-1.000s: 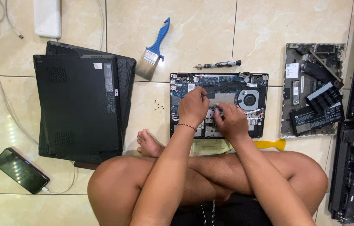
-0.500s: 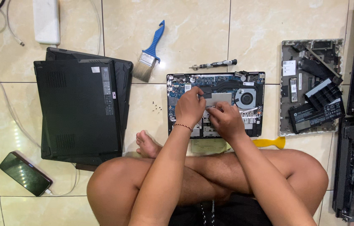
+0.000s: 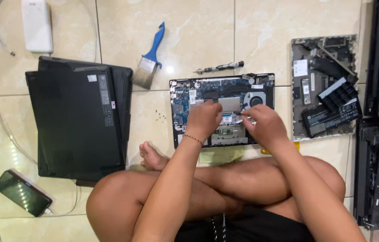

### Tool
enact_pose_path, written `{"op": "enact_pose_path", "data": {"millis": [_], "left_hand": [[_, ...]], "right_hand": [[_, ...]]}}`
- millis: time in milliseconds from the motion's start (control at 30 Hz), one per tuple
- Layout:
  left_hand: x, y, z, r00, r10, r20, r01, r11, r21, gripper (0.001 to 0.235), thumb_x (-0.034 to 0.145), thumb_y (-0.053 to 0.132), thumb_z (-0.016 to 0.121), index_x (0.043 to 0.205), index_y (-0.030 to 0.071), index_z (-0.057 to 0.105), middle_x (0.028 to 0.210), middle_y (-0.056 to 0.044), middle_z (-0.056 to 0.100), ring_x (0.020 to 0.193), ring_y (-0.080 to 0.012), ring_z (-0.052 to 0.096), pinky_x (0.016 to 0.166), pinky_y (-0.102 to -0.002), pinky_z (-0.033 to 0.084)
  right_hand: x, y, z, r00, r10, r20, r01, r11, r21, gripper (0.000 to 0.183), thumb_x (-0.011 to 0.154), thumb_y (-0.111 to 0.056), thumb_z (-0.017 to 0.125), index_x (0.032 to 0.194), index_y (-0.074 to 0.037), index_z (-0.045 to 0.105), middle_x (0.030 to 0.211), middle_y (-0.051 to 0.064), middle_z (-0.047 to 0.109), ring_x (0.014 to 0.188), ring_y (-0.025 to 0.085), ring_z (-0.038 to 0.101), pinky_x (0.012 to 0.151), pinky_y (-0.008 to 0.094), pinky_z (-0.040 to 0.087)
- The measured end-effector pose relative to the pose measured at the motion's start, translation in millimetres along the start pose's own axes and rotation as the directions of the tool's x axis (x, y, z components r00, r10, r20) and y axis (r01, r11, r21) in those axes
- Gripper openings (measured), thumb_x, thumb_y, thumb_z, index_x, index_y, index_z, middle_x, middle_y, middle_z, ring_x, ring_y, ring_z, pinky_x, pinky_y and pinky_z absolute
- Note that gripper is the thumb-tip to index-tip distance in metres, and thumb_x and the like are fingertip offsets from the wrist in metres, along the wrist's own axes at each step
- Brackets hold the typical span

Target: The person sits on the floor and works on a disassembled laptop. They use a screwdriver to remove screws from the motherboard area and then carefully detach the motherboard from the laptop chassis, lifting it out to expose the internal components.

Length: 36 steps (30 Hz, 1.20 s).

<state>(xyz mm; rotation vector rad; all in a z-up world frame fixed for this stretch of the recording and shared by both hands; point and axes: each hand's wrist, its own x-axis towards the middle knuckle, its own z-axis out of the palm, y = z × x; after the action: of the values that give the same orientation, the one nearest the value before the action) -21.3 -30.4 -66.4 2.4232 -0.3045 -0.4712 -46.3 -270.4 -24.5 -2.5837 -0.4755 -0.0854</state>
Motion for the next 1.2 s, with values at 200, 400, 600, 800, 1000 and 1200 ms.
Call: {"op": "enact_pose_path", "data": {"millis": [200, 400, 600, 800, 1000, 1200], "left_hand": [[-7, 2, 8, 0.979, 0.155, -0.129, -0.121, 0.964, 0.238, 0.008, 0.096, 0.021, 0.071, 0.098, 0.019, 0.077, 0.093, -0.007, 0.071, 0.075, -0.0344, 0.08, 0.068, -0.045, 0.066], [-4, 8, 5, 0.912, 0.342, -0.225, -0.226, 0.879, 0.42, 0.01, 0.092, 0.024, 0.077, 0.09, 0.015, 0.081, 0.088, -0.006, 0.071, 0.084, -0.0274, 0.075, 0.077, -0.042, 0.059], [-5, 9, 3, 0.882, 0.403, -0.244, -0.255, 0.844, 0.472, 0.013, 0.083, 0.03, 0.083, 0.085, 0.017, 0.081, 0.087, -0.005, 0.072, 0.094, -0.0263, 0.07, 0.084, -0.043, 0.054], [-4, 0, 13, 0.819, 0.464, -0.338, -0.265, 0.828, 0.494, 0.018, 0.096, 0.025, 0.075, 0.081, 0.015, 0.08, 0.08, -0.007, 0.073, 0.088, -0.025, 0.071, 0.084, -0.041, 0.055], [-4, 4, 8, 0.863, 0.433, -0.26, -0.273, 0.833, 0.482, 0.02, 0.098, 0.028, 0.074, 0.084, 0.016, 0.08, 0.082, -0.005, 0.075, 0.088, -0.0217, 0.072, 0.084, -0.039, 0.057], [-6, -1, 18, 0.812, 0.474, -0.341, -0.28, 0.829, 0.485, 0.011, 0.094, 0.02, 0.075, 0.084, 0.015, 0.078, 0.079, -0.006, 0.072, 0.083, -0.0251, 0.07, 0.076, -0.04, 0.055]], "right_hand": [[13, 0, 29, 0.987, -0.155, -0.046, 0.137, 0.954, -0.268, 0.011, 0.1, -0.03, 0.079, 0.099, -0.019, 0.083, 0.094, 0.001, 0.075, 0.088, 0.02, 0.076, 0.076, 0.033, 0.058], [21, 13, 44, 0.932, -0.359, 0.053, 0.35, 0.85, -0.394, 0.022, 0.104, -0.034, 0.071, 0.093, -0.016, 0.078, 0.095, 0.005, 0.075, 0.09, 0.023, 0.074, 0.07, 0.035, 0.057], [35, 15, 34, 0.873, -0.417, 0.254, 0.487, 0.78, -0.393, 0.023, 0.103, -0.035, 0.069, 0.096, -0.016, 0.079, 0.095, 0.006, 0.078, 0.09, 0.022, 0.076, 0.069, 0.033, 0.059], [35, 21, 43, 0.788, -0.534, 0.305, 0.615, 0.674, -0.409, 0.019, 0.101, -0.033, 0.072, 0.1, -0.014, 0.076, 0.092, 0.006, 0.075, 0.087, 0.023, 0.076, 0.067, 0.032, 0.061], [34, 26, 54, 0.733, -0.532, 0.424, 0.679, 0.601, -0.421, 0.015, 0.101, -0.029, 0.072, 0.099, -0.014, 0.075, 0.089, 0.007, 0.076, 0.086, 0.022, 0.078, 0.066, 0.031, 0.063], [39, 22, 48, 0.708, -0.64, 0.299, 0.697, 0.564, -0.443, 0.007, 0.09, -0.019, 0.079, 0.091, -0.014, 0.074, 0.081, 0.005, 0.07, 0.077, 0.022, 0.075, 0.067, 0.033, 0.062]]}}
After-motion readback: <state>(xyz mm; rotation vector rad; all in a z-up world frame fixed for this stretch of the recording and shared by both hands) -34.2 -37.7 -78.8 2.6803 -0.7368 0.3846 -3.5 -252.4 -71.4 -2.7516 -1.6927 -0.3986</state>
